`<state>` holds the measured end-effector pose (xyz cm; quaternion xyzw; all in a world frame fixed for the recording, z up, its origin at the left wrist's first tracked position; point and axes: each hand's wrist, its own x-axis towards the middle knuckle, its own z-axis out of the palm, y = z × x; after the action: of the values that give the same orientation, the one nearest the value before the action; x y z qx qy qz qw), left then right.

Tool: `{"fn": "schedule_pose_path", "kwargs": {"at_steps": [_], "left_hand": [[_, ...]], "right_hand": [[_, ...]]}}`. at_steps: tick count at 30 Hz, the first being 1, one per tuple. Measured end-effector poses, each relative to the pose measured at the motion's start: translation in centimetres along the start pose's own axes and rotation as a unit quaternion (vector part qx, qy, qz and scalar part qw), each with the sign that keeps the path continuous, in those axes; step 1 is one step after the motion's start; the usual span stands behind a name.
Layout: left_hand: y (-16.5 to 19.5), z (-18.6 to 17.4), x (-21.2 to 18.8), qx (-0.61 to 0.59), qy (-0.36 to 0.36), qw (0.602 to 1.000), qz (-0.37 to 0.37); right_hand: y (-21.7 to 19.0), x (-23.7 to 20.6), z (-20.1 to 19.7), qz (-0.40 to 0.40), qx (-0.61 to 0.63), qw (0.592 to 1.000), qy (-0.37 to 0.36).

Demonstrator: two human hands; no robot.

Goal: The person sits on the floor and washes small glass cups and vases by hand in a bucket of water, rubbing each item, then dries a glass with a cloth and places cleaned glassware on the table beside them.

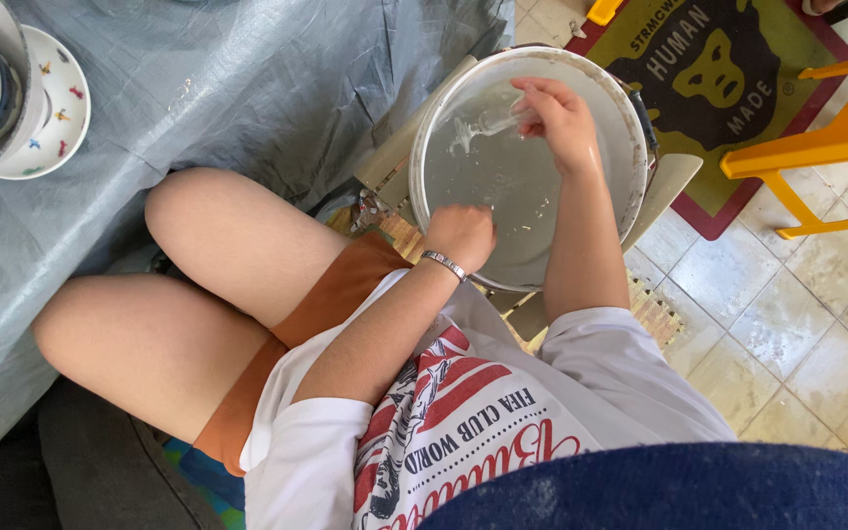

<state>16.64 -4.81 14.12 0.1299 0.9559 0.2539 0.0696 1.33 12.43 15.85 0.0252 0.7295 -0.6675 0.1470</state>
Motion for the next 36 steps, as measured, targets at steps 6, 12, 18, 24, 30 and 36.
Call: {"fn": "schedule_pose_path", "kwargs": {"at_steps": [6, 12, 18, 24, 30, 36], "left_hand": [[0.0, 0.2, 0.1, 0.002, 0.007, 1.000, 0.005], [0.7, -0.9, 0.1, 0.020, 0.043, 0.999, -0.017], [1.1, -3.0, -0.4, -0.053, 0.184, 0.981, 0.036], [0.9, -2.9, -0.8, -0.089, 0.297, 0.947, 0.085], [0.8, -1.1, -0.5, -0.005, 0.293, 0.955, 0.050], [0.9, -0.6, -0.1, 0.030, 0.255, 0.966, 0.017]], "right_hand": [[-0.4, -0.1, -0.6, 0.058, 0.249, 0.966, -0.036], [0.4, 0.2, -0.2, 0.104, 0.284, 0.952, -0.042], [1.3, 0.9, -0.8, 0.141, 0.242, 0.960, -0.034], [1.3, 0.8, -1.7, 0.131, -0.049, 0.983, -0.117], [0.4, 0.2, 0.2, 0.189, -0.206, 0.936, -0.212], [-1.3, -0.6, 0.2, 0.102, -0.324, 0.926, -0.163]]}}
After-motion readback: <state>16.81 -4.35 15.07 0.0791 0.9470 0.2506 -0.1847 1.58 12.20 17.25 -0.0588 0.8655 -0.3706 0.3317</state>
